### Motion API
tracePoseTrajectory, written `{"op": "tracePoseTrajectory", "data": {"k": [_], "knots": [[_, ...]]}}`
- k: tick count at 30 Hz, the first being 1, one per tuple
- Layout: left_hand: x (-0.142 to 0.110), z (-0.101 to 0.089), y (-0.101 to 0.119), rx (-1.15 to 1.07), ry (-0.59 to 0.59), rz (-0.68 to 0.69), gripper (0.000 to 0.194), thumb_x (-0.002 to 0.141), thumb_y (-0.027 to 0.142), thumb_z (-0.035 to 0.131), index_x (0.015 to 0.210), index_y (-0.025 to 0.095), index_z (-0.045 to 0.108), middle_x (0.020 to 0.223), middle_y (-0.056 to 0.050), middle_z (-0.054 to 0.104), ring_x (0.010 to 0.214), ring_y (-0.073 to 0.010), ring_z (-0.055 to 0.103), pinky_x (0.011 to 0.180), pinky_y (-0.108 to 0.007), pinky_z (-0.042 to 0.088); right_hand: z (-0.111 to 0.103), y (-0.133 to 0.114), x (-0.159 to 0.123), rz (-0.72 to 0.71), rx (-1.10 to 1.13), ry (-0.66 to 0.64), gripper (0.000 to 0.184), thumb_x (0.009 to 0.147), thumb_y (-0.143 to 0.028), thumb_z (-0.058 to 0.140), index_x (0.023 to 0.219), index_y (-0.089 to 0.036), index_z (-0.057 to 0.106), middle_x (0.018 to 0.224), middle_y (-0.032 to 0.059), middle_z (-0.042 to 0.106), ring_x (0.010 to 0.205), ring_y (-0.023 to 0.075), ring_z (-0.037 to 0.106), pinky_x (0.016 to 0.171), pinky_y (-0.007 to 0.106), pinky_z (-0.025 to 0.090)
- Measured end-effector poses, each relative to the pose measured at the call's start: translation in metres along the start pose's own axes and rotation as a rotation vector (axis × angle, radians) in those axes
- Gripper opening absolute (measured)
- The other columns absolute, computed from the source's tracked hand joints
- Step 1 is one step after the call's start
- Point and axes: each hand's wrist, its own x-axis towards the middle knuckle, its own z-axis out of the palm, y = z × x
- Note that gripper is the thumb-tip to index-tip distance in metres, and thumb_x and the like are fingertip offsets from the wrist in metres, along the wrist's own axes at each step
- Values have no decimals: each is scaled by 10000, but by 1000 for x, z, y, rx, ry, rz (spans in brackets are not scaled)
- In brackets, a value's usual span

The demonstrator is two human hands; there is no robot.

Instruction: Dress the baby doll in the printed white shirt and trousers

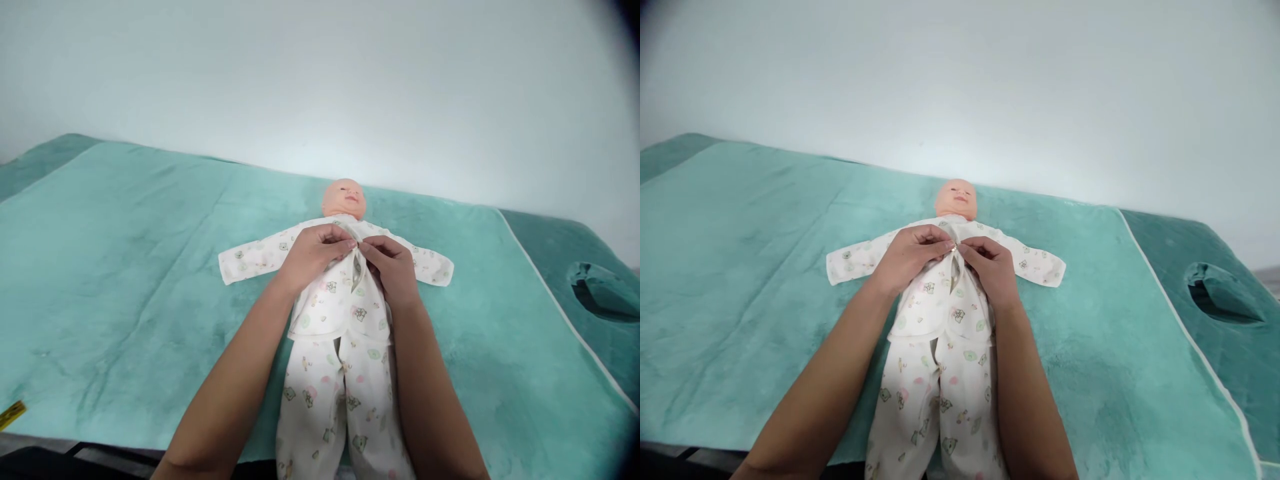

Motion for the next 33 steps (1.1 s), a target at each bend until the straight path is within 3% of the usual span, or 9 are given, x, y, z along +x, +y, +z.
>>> {"op": "tracePoseTrajectory", "data": {"k": [9,17,24,33], "knots": [[0,1,1,58,11,12,181,800,359,702,790,183,660,666,12,564,605,-98,481,556,-233,352,-9,7,6,-47,-34,-129,213,764,-400,755,902,-238,771,675,-26,634,580,107,499,552,254,417],[2,-1,-4,99,-6,38,150,825,342,676,821,192,668,680,14,568,588,-94,472,542,-237,340,-4,1,3,-114,-126,-131,213,751,-360,746,919,-231,735,799,-8,658,687,129,538,635,275,447],[-1,-6,1,89,-75,43,196,796,370,718,877,193,693,774,-5,630,692,-111,549,605,-239,401,3,-5,-5,-155,-337,-67,152,790,-341,712,893,-251,646,587,-75,429,564,109,371,550,266,317],[-2,-6,-2,99,-12,54,159,754,195,653,914,201,653,731,22,582,641,-86,488,573,-218,366,2,-2,-4,-184,-317,-115,150,778,-263,697,914,-251,634,615,-77,418,577,107,365,551,263,309]]}}
